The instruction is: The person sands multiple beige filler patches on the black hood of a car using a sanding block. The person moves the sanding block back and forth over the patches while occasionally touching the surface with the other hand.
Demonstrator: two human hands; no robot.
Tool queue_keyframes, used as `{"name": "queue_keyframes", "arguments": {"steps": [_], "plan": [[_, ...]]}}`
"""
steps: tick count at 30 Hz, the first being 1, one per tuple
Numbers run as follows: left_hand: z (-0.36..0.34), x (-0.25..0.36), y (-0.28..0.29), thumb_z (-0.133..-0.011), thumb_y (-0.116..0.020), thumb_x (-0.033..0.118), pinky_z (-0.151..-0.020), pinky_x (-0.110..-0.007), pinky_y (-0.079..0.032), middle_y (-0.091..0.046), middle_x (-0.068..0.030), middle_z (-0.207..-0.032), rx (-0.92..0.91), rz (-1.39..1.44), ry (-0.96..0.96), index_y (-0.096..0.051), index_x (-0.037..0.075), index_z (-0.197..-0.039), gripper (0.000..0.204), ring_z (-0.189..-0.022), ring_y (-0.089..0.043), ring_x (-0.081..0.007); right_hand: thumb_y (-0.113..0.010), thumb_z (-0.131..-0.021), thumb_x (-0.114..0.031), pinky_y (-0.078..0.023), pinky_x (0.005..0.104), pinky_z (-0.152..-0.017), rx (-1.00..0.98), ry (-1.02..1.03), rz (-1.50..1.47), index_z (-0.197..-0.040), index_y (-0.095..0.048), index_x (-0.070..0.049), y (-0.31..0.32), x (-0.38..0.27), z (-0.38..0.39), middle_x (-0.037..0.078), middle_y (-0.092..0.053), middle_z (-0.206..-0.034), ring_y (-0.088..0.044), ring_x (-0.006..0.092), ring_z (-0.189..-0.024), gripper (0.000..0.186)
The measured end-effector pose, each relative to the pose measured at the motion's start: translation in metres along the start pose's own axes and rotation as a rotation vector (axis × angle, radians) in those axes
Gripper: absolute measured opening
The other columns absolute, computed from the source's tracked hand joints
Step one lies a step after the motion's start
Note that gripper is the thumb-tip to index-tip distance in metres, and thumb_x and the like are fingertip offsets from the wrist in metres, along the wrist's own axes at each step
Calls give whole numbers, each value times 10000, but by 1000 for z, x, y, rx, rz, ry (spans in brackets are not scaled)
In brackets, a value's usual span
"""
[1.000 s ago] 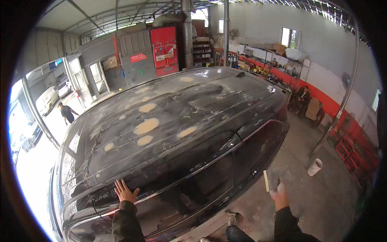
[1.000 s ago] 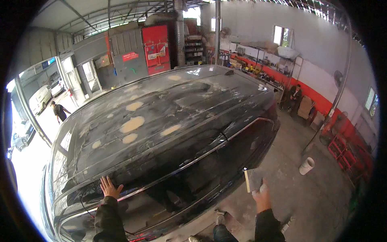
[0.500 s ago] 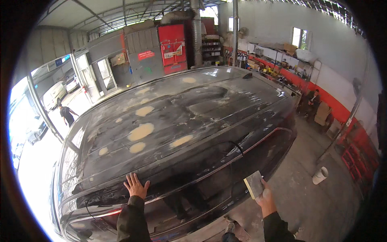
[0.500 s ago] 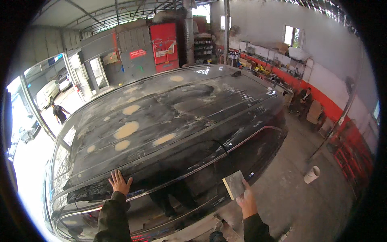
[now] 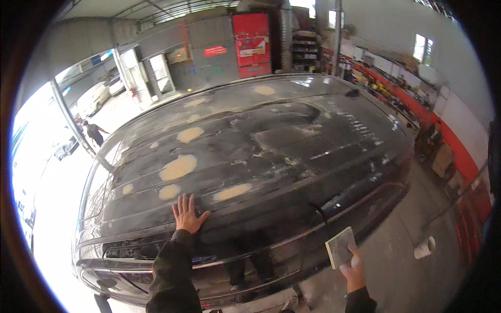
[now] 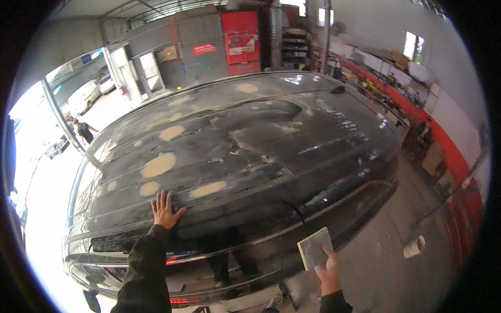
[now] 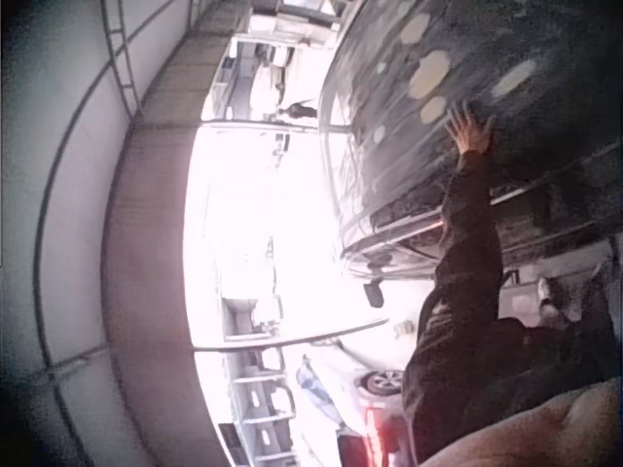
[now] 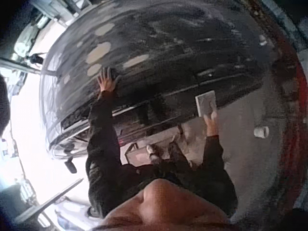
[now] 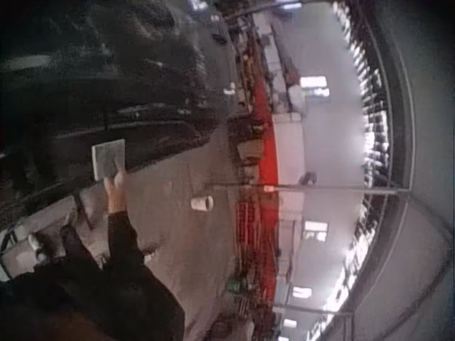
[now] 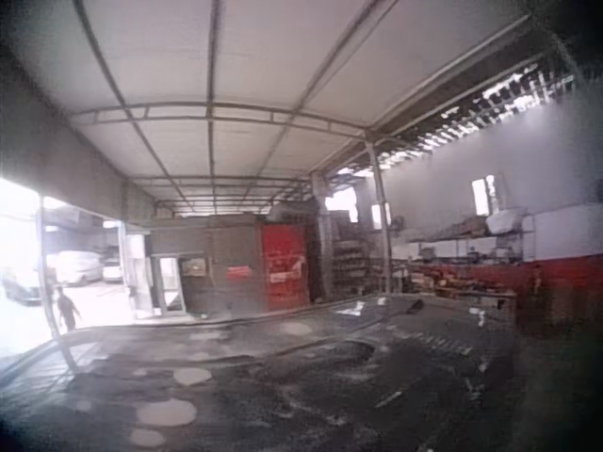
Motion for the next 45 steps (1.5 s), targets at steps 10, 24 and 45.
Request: {"name": "queue_keyframes", "arguments": {"steps": [10,24,45], "plan": [[-72,27,3,-975,-579,779,-1353,-554,-118,-227,-197,-1798,-48,-6,-84,-343,134,-1710,1006,-1679,-158,-376,-698,-1017,-106,-516,499,-1154,-271,-53,108,-1390,-649,-44,-136,-15,-61,113,-716,-1351,-672,327,-1275,381],[-196,48,2,-982,-620,725,-1335,-541,-203,-340,-202,-1751,31,46,-251,-483,186,-1639,861,-1644,-273,-366,-809,-867,-81,-566,421,-933,-725,1142,1244,-1223,-724,-32,-438,27,-265,120,-765,-1175,-730,292,-1055,370],[-238,45,10,-863,-733,770,-1342,-557,-190,-352,-209,-1746,-24,88,-381,-524,168,-1615,986,-1635,-305,-365,-615,-1075,-368,-453,534,-1168,-791,1568,2046,-1462,-625,8,-580,204,-527,183,-631,-1511,-569,393,-1406,539]]}}
Point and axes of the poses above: each hand's wrist, its own z-axis away from the middle knuckle, its own y-axis out of the back of the hand, x = y × z, the point moved 3 cm from there along -z, towards the middle knuckle
